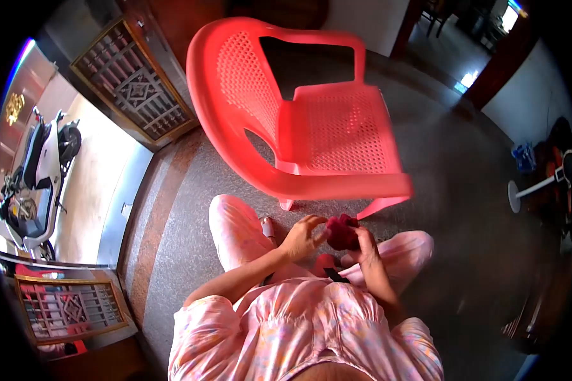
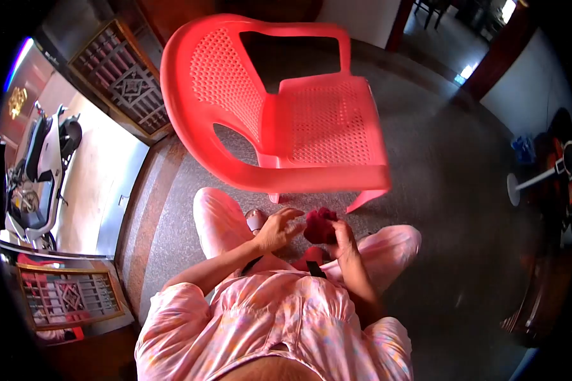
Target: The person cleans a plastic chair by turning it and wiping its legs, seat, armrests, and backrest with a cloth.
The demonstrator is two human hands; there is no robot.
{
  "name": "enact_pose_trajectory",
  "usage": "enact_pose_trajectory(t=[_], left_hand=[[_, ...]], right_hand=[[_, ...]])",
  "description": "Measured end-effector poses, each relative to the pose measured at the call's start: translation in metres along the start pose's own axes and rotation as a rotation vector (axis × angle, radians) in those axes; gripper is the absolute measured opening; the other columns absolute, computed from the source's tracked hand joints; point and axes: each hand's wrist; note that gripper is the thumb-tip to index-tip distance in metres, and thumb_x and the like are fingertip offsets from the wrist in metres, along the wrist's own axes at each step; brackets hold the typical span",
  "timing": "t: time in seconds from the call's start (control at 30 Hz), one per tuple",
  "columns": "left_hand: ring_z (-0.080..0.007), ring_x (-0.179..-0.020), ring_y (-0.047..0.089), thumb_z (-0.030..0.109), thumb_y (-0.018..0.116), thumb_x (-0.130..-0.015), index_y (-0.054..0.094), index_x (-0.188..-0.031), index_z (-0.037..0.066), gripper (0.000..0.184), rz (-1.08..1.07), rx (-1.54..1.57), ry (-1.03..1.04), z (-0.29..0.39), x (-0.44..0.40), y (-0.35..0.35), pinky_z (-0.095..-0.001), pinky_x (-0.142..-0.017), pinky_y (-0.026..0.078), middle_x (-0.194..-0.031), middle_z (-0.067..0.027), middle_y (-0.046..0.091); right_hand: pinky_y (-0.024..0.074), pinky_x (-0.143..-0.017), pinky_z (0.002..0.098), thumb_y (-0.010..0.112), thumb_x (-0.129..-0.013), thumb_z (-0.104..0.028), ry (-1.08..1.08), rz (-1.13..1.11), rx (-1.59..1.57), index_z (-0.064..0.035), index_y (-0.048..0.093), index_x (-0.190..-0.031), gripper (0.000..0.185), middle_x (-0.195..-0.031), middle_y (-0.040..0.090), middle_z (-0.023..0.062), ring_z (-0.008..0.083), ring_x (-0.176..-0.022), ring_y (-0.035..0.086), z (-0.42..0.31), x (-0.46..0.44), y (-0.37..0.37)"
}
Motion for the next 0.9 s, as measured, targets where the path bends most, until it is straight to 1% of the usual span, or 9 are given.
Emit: enact_pose_trajectory(t=[0.07, 0.1, 0.17, 0.3, 0.4, 0.43, 0.6, 0.73, 0.9], left_hand=[[-0.0207, -0.081, 0.056, 0.035, 0.056, -0.083, 0.054, -0.104, 0.001, 0.040, 0.021, 0.645, -0.764, -0.010, 0.000, 0.001, -0.0339, -0.064, 0.048, -0.100, -0.0135, 0.055], [-0.0207, -0.081, 0.056, 0.035, 0.056, -0.083, 0.054, -0.104, 0.001, 0.040, 0.038, 0.658, -0.765, -0.017, 0.001, 0.005, -0.0339, -0.064, 0.048, -0.100, -0.0135, 0.055], [-0.0159, -0.080, 0.055, 0.038, 0.051, -0.085, 0.054, -0.101, 0.003, 0.039, 0.123, 1.177, -0.903, -0.035, 0.003, 0.016, -0.0322, -0.063, 0.048, -0.097, -0.0090, 0.056], [-0.0158, -0.071, 0.057, 0.031, 0.051, -0.086, 0.056, -0.094, 0.006, 0.027, 0.030, 1.341, -0.842, -0.029, 0.005, 0.016, -0.0273, -0.063, 0.047, -0.086, -0.0071, 0.059], [-0.0165, -0.066, 0.059, 0.023, 0.049, -0.084, 0.057, -0.092, 0.003, 0.023, 0.050, 1.519, -0.861, -0.054, 0.009, 0.023, -0.0270, -0.062, 0.049, -0.081, -0.0077, 0.062], [-0.0163, -0.056, 0.057, 0.018, 0.055, -0.079, 0.056, -0.084, 0.003, 0.016, 0.052, 1.648, -0.895, -0.048, 0.010, 0.013, -0.0279, -0.050, 0.047, -0.069, -0.0066, 0.059], [-0.0319, -0.070, 0.061, 0.029, 0.041, -0.083, 0.056, -0.097, -0.005, 0.040, 0.147, 1.701, -0.775, -0.074, 0.017, 0.008, -0.0406, -0.063, 0.051, -0.087, -0.0185, 0.063], [-0.0328, -0.071, 0.060, 0.030, 0.042, -0.080, 0.056, -0.096, -0.005, 0.040, 0.343, 1.796, -0.775, -0.066, 0.019, -0.007, -0.0439, -0.068, 0.050, -0.086, -0.0193, 0.062], [-0.0312, -0.081, 0.058, 0.021, 0.048, -0.072, 0.053, -0.095, -0.002, 0.033, 0.580, 1.884, -0.731, -0.051, 0.022, -0.020, -0.0462, -0.075, 0.048, -0.089, -0.0161, 0.060]], right_hand=[[0.0507, -0.073, 0.0328, 0.054, -0.079, -0.007, 0.029, 0.042, 0.097, -0.0054, 0.059, -0.095, 0.017, -0.090, 0.063, 0.0073, 0.0192, -0.078, 0.062, 0.006, -0.001, 0.003], [0.0509, -0.072, 0.0328, 0.053, -0.079, -0.006, 0.035, 0.046, 0.169, -0.0054, 0.059, -0.095, 0.017, -0.090, 0.063, 0.0068, 0.0189, -0.077, 0.062, 0.011, -0.002, 0.009], [0.0514, -0.069, 0.0330, 0.053, -0.079, -0.005, 0.077, 0.042, 0.319, -0.0058, 0.059, -0.096, 0.018, -0.088, 0.063, 0.0051, 0.0178, -0.075, 0.061, 0.016, -0.004, 0.022], [0.0408, -0.084, 0.0261, 0.053, -0.081, -0.010, -0.106, -0.195, 0.777, 0.0022, 0.050, -0.113, 0.035, -0.100, 0.056, 0.0059, 0.0114, -0.092, 0.051, 0.026, -0.006, 0.047], [0.0451, -0.075, 0.0239, 0.054, -0.082, -0.006, -0.125, -0.199, 0.800, 0.0052, 0.046, -0.117, 0.038, -0.101, 0.058, 0.0094, 0.0113, -0.084, 0.054, 0.018, 0.007, 0.083], [0.0451, -0.075, 0.0239, 0.054, -0.082, -0.006, -0.108, -0.205, 0.818, 0.0052, 0.046, -0.117, 0.038, -0.101, 0.058, 0.0094, 0.0113, -0.084, 0.054, 0.014, 0.009, 0.085], [0.0433, -0.058, 0.0186, 0.049, -0.085, -0.004, -0.748, -0.109, 1.134, 0.0031, 0.054, -0.110, 0.026, -0.081, 0.060, 0.0053, 0.0052, -0.064, 0.051, -0.025, 0.032, 0.121], [0.0428, -0.073, 0.0259, 0.041, -0.078, 0.007, -1.241, 0.047, 1.207, 0.0027, 0.055, -0.107, 0.033, -0.090, 0.056, 0.0081, 0.0134, -0.080, 0.052, -0.068, 0.037, 0.150], [0.0427, -0.079, 0.0346, 0.047, -0.087, -0.013, -1.206, 0.049, 1.745, 0.0041, 0.056, -0.103, 0.025, -0.096, 0.057, 0.0165, 0.0301, -0.090, 0.055, -0.122, 0.014, 0.138]])
Point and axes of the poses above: each hand's wrist, its own x-axis away from the middle knuckle, its own y-axis out of the palm, z = x × y
